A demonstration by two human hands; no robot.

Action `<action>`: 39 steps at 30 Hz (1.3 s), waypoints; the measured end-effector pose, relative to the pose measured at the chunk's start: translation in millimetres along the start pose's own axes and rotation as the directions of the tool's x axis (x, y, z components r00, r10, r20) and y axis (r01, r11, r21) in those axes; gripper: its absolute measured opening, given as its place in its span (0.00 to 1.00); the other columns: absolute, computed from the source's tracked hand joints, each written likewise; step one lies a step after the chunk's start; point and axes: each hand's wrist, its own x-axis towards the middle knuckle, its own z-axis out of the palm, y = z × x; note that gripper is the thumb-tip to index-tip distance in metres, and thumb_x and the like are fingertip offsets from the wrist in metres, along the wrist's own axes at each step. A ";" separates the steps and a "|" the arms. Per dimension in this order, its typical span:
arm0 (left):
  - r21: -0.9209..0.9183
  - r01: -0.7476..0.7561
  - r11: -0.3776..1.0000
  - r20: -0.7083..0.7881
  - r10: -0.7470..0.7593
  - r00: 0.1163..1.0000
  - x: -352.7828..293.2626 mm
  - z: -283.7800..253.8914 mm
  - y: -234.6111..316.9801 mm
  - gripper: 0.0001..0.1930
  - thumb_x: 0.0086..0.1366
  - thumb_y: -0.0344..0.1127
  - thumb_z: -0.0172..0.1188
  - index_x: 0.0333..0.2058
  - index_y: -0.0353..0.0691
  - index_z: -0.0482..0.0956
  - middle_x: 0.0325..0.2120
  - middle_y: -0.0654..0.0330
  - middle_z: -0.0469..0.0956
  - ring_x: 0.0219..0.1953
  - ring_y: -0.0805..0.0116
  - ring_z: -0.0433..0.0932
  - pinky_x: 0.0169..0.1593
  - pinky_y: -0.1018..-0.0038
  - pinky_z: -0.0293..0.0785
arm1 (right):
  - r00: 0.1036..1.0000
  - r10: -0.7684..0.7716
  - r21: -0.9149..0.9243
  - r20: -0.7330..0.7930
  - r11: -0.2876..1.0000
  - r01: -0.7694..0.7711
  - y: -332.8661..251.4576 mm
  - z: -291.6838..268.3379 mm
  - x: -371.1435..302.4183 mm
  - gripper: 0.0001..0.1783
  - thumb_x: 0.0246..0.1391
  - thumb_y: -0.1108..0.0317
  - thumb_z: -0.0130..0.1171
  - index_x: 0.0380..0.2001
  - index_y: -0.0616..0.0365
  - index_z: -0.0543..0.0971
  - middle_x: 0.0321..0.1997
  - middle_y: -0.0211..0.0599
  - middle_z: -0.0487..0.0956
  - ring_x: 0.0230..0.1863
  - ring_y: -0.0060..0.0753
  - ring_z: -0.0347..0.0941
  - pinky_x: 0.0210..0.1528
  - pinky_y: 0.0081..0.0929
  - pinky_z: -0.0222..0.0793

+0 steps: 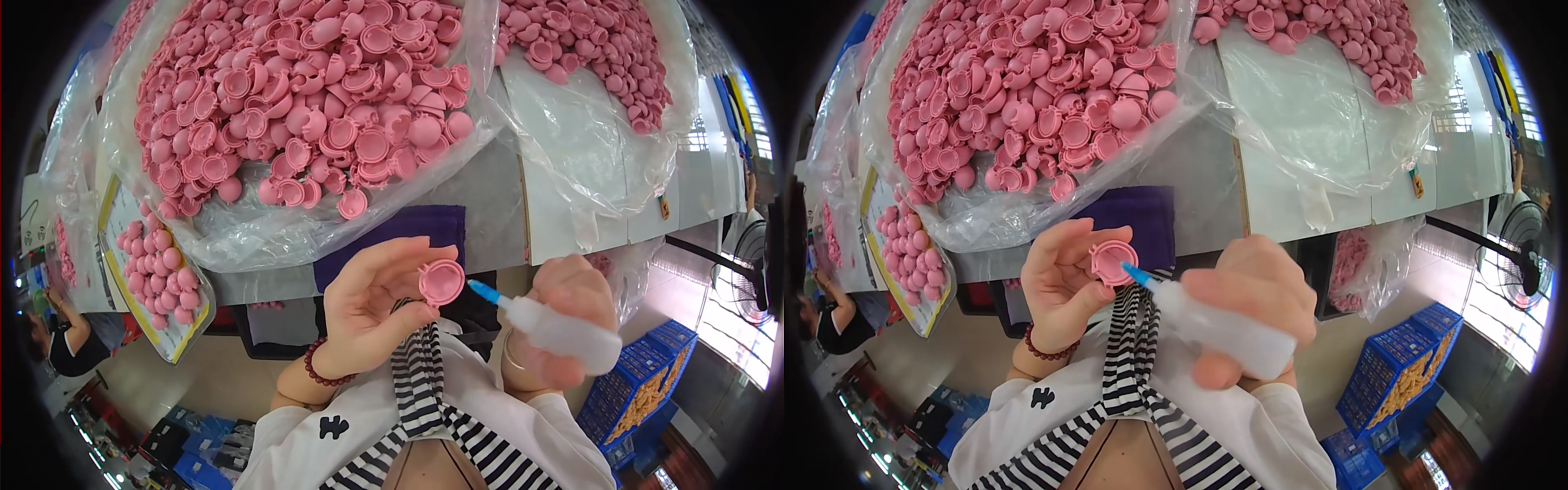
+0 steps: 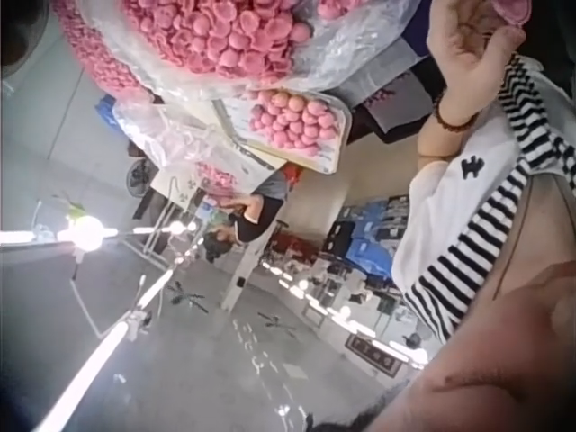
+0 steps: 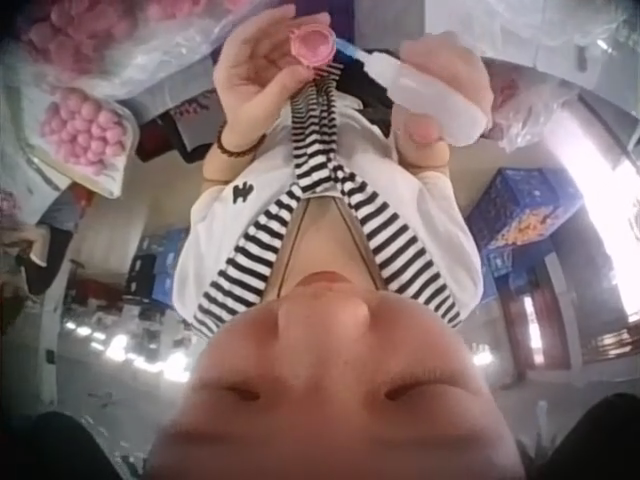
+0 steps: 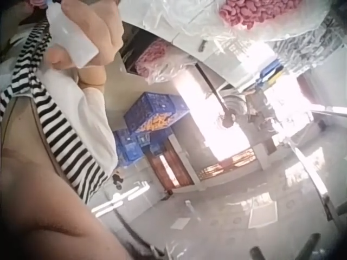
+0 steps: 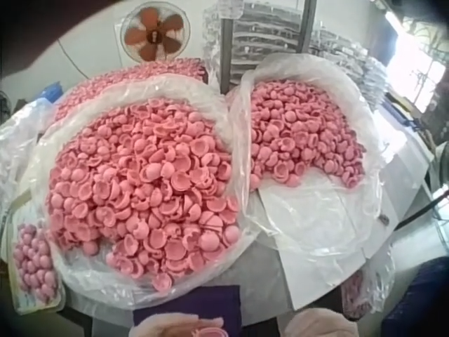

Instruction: Applying glue to small pink toy components and joining them together.

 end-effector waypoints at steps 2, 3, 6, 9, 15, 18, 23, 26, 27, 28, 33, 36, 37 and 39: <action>0.039 -0.037 0.999 -0.001 0.037 0.999 -0.2 -1.9 -1.5 0.22 0.51 0.15 0.54 0.47 0.27 0.64 0.47 0.42 0.67 0.47 0.61 0.71 0.49 0.70 0.70 | 0.997 -0.018 -0.037 0.069 0.999 0.020 -5.5 -0.9 3.9 0.37 0.47 0.37 0.48 0.30 0.70 0.73 0.18 0.32 0.65 0.15 0.23 0.57 0.14 0.20 0.49; 0.067 -0.052 0.996 0.029 0.050 0.998 -0.3 -4.2 -1.5 0.22 0.51 0.15 0.55 0.46 0.27 0.64 0.47 0.41 0.67 0.47 0.60 0.71 0.49 0.70 0.70 | 0.989 -0.037 -0.071 0.144 0.996 0.047 -7.4 -0.6 5.3 0.36 0.47 0.38 0.48 0.29 0.70 0.73 0.17 0.32 0.66 0.14 0.24 0.58 0.13 0.20 0.49; 0.114 -0.037 0.993 0.020 0.035 0.999 -1.2 -3.1 0.0 0.22 0.51 0.22 0.59 0.45 0.28 0.64 0.45 0.39 0.68 0.47 0.61 0.72 0.48 0.71 0.70 | 0.995 0.063 -0.086 0.072 0.995 -0.057 -13.8 6.2 2.0 0.31 0.45 0.40 0.53 0.27 0.64 0.76 0.15 0.30 0.68 0.14 0.25 0.62 0.14 0.21 0.52; 0.127 -0.006 0.992 -0.020 0.009 1.000 -0.2 0.2 0.8 0.23 0.51 0.29 0.63 0.44 0.30 0.63 0.44 0.39 0.69 0.45 0.62 0.72 0.47 0.73 0.70 | 0.991 0.132 -0.081 0.037 0.988 -0.128 -16.6 5.0 1.7 0.27 0.41 0.43 0.58 0.29 0.59 0.79 0.15 0.28 0.70 0.15 0.26 0.65 0.17 0.20 0.56; 0.116 -0.007 0.993 -0.014 0.008 1.000 -0.5 0.0 2.4 0.23 0.51 0.28 0.63 0.44 0.30 0.64 0.44 0.39 0.69 0.44 0.64 0.73 0.46 0.74 0.70 | 0.997 0.073 -0.050 0.039 0.996 -0.071 -11.3 6.0 2.2 0.30 0.46 0.41 0.52 0.27 0.64 0.76 0.15 0.30 0.68 0.14 0.26 0.62 0.14 0.21 0.53; 0.117 -0.013 0.993 -0.006 0.014 1.000 0.1 0.9 3.1 0.24 0.51 0.27 0.63 0.44 0.30 0.64 0.44 0.38 0.69 0.43 0.64 0.73 0.46 0.74 0.70 | 0.999 -0.018 -0.059 0.044 0.998 0.020 -9.3 6.2 2.5 0.35 0.50 0.39 0.45 0.26 0.69 0.74 0.14 0.33 0.67 0.12 0.26 0.59 0.12 0.21 0.49; 0.108 -0.012 0.994 -0.011 0.013 1.000 -0.7 1.3 2.7 0.24 0.50 0.27 0.63 0.45 0.30 0.64 0.44 0.38 0.69 0.43 0.64 0.74 0.46 0.75 0.70 | 0.997 0.051 -0.119 0.057 0.992 -0.043 -12.1 10.5 3.6 0.36 0.49 0.37 0.44 0.27 0.68 0.74 0.14 0.34 0.67 0.12 0.26 0.59 0.11 0.21 0.50; 0.124 -0.026 0.992 0.001 0.026 1.000 -0.6 -1.6 3.2 0.24 0.50 0.27 0.63 0.45 0.30 0.64 0.44 0.38 0.69 0.43 0.64 0.74 0.46 0.74 0.70 | 0.998 0.038 -0.091 0.050 0.995 -0.034 -9.2 9.4 0.1 0.36 0.50 0.37 0.43 0.28 0.67 0.73 0.15 0.34 0.67 0.13 0.26 0.60 0.12 0.21 0.51; 0.128 -0.024 0.991 0.005 0.024 1.000 -0.7 -1.3 3.2 0.24 0.50 0.26 0.63 0.45 0.30 0.65 0.44 0.38 0.69 0.43 0.64 0.74 0.46 0.74 0.70 | 0.999 0.048 -0.086 0.024 0.995 -0.046 -9.9 8.6 -0.3 0.36 0.50 0.37 0.43 0.27 0.67 0.74 0.15 0.34 0.67 0.13 0.26 0.60 0.12 0.21 0.51; 0.132 -0.022 0.991 0.009 0.021 1.000 -0.7 -1.2 3.3 0.24 0.50 0.26 0.63 0.45 0.29 0.65 0.44 0.38 0.69 0.43 0.64 0.74 0.46 0.73 0.70 | 0.998 0.058 -0.082 -0.001 0.995 -0.058 -10.3 8.2 -0.4 0.35 0.50 0.37 0.43 0.27 0.67 0.74 0.16 0.34 0.68 0.13 0.26 0.61 0.13 0.20 0.51; 0.208 -0.126 0.970 0.035 0.122 0.992 -0.5 -3.4 3.2 0.20 0.48 0.16 0.58 0.43 0.25 0.69 0.45 0.40 0.69 0.46 0.58 0.72 0.48 0.70 0.70 | 0.996 0.090 -0.142 0.023 0.986 -0.086 -10.4 10.8 1.2 0.36 0.50 0.37 0.43 0.26 0.67 0.74 0.16 0.34 0.67 0.14 0.26 0.61 0.13 0.21 0.51; 0.435 -0.220 0.873 0.063 0.214 0.975 0.0 -5.5 4.8 0.21 0.46 0.17 0.61 0.42 0.26 0.71 0.43 0.42 0.72 0.45 0.57 0.73 0.47 0.71 0.70 | 0.995 0.093 -0.140 0.016 0.986 -0.090 -9.8 12.5 1.1 0.36 0.50 0.37 0.43 0.27 0.67 0.74 0.15 0.33 0.66 0.14 0.26 0.61 0.13 0.21 0.52; 0.550 -0.255 0.795 0.096 0.244 0.965 0.5 -6.2 5.3 0.21 0.44 0.18 0.62 0.41 0.27 0.72 0.42 0.43 0.73 0.44 0.57 0.74 0.46 0.71 0.70 | 0.995 0.100 -0.140 0.017 0.985 -0.096 -9.7 12.5 1.4 0.36 0.50 0.37 0.43 0.27 0.67 0.74 0.15 0.33 0.66 0.13 0.27 0.60 0.13 0.21 0.52; 0.563 -0.277 0.778 0.092 0.274 0.957 2.7 -5.1 3.5 0.21 0.44 0.19 0.62 0.41 0.27 0.72 0.41 0.43 0.73 0.43 0.57 0.74 0.46 0.71 0.70 | 0.997 0.062 -0.108 0.045 0.992 -0.057 -4.9 6.3 -1.3 0.35 0.50 0.38 0.43 0.30 0.67 0.74 0.17 0.34 0.67 0.14 0.27 0.61 0.14 0.21 0.52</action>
